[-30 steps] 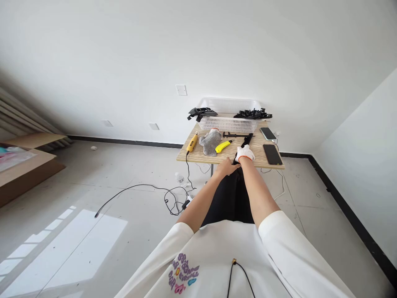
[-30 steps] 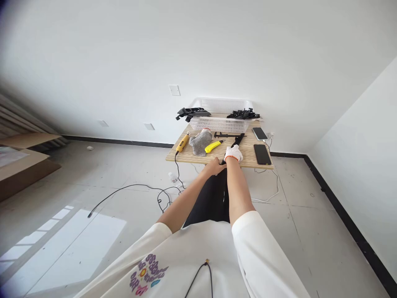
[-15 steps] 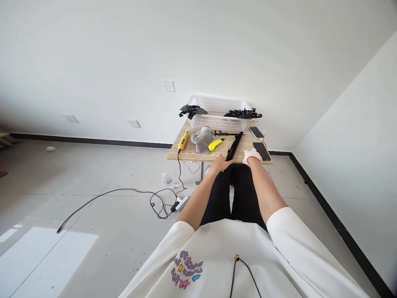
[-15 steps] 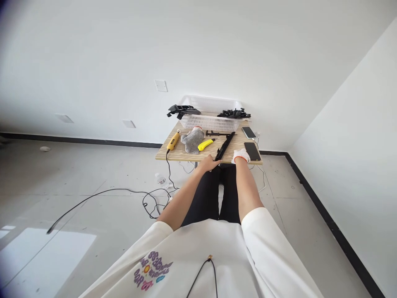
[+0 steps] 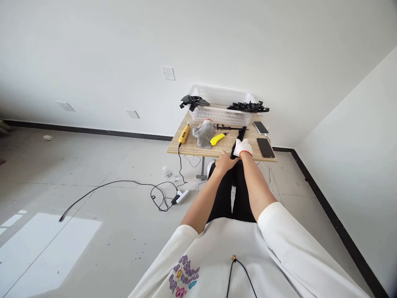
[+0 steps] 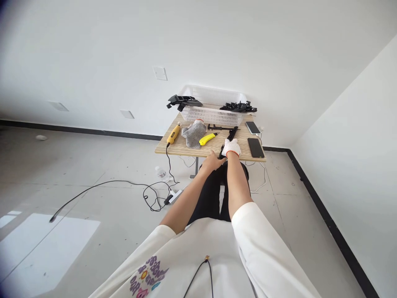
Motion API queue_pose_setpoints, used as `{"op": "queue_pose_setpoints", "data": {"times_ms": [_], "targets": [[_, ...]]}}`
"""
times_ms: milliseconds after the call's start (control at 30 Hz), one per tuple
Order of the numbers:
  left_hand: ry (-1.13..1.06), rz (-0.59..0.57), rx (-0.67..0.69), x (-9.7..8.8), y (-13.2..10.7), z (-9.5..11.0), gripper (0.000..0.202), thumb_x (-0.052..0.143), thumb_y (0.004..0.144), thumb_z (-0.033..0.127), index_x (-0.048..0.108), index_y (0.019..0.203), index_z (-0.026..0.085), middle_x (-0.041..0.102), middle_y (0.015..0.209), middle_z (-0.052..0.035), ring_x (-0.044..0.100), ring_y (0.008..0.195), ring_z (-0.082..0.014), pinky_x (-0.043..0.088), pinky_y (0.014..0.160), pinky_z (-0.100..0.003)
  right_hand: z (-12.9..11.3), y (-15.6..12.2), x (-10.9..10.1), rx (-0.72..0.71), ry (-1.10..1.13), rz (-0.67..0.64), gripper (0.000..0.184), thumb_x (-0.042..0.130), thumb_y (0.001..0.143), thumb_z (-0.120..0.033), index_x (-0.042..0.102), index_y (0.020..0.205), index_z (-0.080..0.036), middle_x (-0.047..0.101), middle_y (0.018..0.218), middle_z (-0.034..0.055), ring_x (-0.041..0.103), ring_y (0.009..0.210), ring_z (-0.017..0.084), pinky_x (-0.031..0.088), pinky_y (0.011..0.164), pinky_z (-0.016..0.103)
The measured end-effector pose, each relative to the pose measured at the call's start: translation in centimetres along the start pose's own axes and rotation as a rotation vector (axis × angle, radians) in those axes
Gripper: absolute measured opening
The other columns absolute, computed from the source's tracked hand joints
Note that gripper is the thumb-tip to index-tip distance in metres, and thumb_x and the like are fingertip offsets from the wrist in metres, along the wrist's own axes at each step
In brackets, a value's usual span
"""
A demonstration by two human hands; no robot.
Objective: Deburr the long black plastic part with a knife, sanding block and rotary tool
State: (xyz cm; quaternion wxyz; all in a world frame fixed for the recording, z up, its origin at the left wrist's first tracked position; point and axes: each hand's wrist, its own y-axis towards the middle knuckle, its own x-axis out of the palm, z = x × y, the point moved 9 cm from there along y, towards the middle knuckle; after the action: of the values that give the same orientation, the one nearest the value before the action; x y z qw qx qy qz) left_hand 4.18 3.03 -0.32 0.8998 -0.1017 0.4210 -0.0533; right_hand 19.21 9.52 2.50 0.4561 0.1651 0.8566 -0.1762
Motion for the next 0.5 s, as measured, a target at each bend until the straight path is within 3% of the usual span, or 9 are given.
{"op": "queue_pose_setpoints", "data": {"times_ms": [200,500], "targets": [[0.006,0.006,-0.008,-0.1,-0.4,0.0,0.091,0.06,0.082,0.063,0.029,0.145,0.006,0.054,0.139,-0.0292,0.053,0.131,-0.0376,0.044,0.1,-0.041,0.0,0.9,-0.3,0.016,-0.015,0.042,0.062,0.046,0.093,-0.061,0.048,0.135,-0.015,0.06,0.124,0.0242,0.059,0.12,0.038,0.048,0.097,0.056],[0.001,0.002,-0.017,0.0,-0.1,0.0,0.094,0.061,0.081,0.063,0.028,0.145,0.003,0.052,0.14,-0.0312,0.051,0.132,-0.0399,0.043,0.101,-0.043,-0.3,1.2,-0.1,-0.079,-0.067,0.052,0.051,0.055,0.089,-0.054,0.056,0.129,-0.022,0.059,0.124,0.0198,0.059,0.121,0.04,0.051,0.094,0.058]]}}
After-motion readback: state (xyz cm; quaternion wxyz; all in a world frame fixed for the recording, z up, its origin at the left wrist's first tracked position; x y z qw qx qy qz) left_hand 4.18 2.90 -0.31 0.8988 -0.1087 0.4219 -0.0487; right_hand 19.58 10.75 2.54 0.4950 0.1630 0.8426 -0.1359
